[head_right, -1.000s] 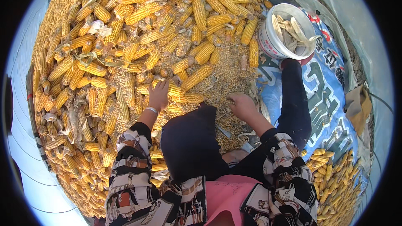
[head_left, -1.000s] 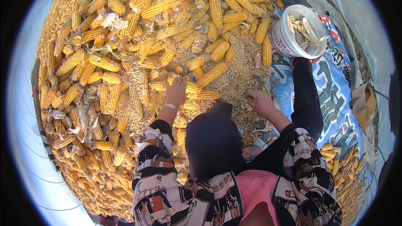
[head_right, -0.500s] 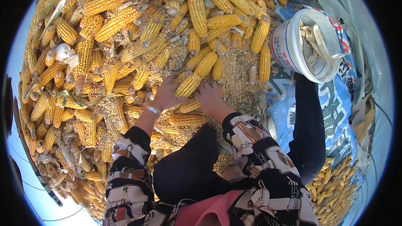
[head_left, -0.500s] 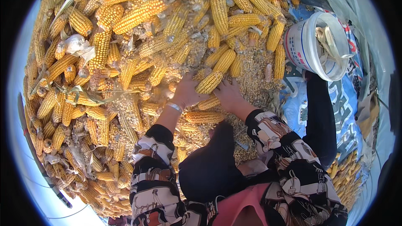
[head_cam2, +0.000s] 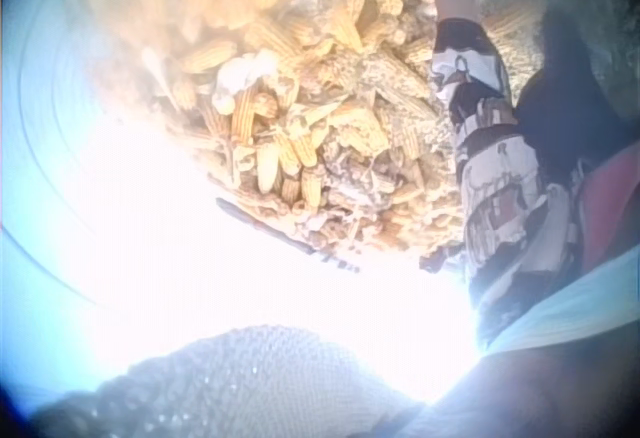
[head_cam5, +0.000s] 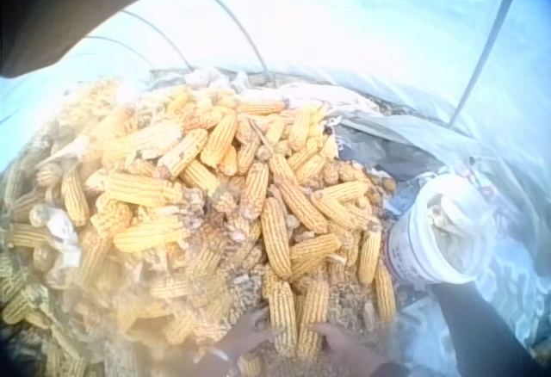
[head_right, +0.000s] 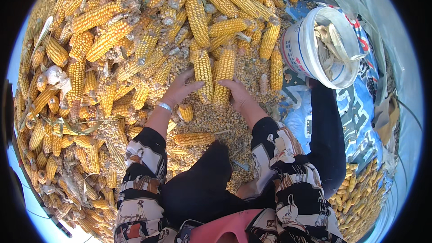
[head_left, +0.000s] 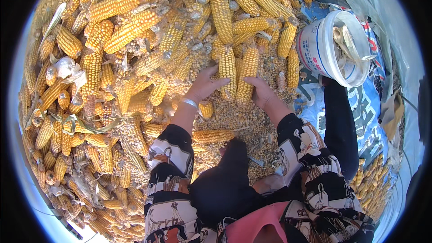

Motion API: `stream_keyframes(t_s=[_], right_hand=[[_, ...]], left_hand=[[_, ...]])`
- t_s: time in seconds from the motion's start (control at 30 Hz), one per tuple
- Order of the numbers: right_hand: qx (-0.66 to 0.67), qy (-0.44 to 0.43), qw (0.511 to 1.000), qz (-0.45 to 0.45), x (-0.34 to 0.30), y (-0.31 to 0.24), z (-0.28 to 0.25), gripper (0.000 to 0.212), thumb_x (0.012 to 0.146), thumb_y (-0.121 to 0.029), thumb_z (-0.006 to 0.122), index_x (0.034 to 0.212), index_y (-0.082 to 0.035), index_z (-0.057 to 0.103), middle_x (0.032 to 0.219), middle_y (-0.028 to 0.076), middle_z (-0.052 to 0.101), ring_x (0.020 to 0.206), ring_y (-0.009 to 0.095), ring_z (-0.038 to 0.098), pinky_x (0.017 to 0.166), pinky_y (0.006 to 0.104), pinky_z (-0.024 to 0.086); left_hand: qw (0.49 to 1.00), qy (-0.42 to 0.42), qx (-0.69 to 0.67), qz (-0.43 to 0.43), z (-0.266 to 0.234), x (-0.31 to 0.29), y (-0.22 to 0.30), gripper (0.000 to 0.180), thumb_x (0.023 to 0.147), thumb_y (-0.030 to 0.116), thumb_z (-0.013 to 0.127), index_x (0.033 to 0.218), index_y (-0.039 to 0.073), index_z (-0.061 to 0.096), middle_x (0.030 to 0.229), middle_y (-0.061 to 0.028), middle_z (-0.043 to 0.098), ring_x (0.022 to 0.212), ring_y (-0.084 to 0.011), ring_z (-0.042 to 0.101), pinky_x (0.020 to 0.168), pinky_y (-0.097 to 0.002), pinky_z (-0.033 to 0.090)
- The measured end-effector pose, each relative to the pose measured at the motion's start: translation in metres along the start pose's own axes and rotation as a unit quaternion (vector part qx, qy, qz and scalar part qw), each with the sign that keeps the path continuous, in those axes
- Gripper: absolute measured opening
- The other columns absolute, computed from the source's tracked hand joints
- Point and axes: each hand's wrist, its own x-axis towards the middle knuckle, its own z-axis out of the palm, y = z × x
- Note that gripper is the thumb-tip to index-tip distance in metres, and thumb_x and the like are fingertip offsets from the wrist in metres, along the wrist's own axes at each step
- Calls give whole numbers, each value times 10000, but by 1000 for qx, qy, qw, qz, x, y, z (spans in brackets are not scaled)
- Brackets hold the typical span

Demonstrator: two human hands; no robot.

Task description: The person sits on a tarp and manually shucks corn cobs one by one, removing the husks and placing them into a white bucket. They repeatedly pick up cobs from a large pile, strip the husks, and drop the cleaned cobs onto a separate pile.

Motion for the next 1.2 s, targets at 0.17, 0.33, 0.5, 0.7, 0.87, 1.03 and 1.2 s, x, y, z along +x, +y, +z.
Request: stream_keyframes(t_s=[0.17,0.33,0.5,0.7,0.87,1.03,1.2], right_hand=[[85,36,996,-1,9,5,20,545,836,-198,730,1305,-167,454,1190,27,591,1096,241,568,886,490,481],[72,-2,997,-22,3,7,7,633,797,-124,771,1324,-160,422,1210,40,588,1127,251,567,883,505,493],[97,30,995,16,9,9,-9,698,789,-79,772,1354,-148,369,1206,74,593,1123,274,584,907,517,503],[102,-67,990,67,-18,31,-20,480,794,-32,740,1236,-63,556,1088,93,674,967,252,666,810,440,567],[89,-79,992,43,-67,56,-27,438,811,-49,716,1224,-35,568,1101,93,673,969,248,668,818,415,567],[96,-113,988,35,-131,68,-45,459,813,-33,693,1250,-24,554,1134,103,660,1012,248,659,871,405,553],[169,-195,966,-37,-224,76,-50,429,837,-62,655,1249,3,550,1139,140,656,994,256,668,857,389,565]], left_hand=[[973,154,160,-62,27,31,2,858,808,532,697,1332,-106,467,1403,-307,427,1272,-413,472,1056,-422,385],[983,99,106,-108,34,33,13,944,796,616,658,1337,-123,427,1406,-330,411,1296,-416,443,1063,-425,373],[982,36,33,-180,33,24,7,1155,738,633,710,1467,-115,218,1507,-319,261,1399,-391,312,1125,-419,304],[981,80,-90,-152,55,-18,-16,1100,730,464,799,1478,-89,211,1498,-287,298,1380,-351,344,1107,-396,323],[956,69,-235,-159,92,-66,-9,1000,803,339,768,1510,-28,163,1476,-215,369,1335,-322,403,1036,-477,392],[907,-36,-350,-232,120,-115,1,884,859,247,716,1523,81,157,1438,-141,406,1243,-299,486,932,-621,432],[950,-80,-214,-211,135,-160,65,767,838,277,724,1436,65,294,1321,-109,522,1124,-275,575,856,-522,500]])
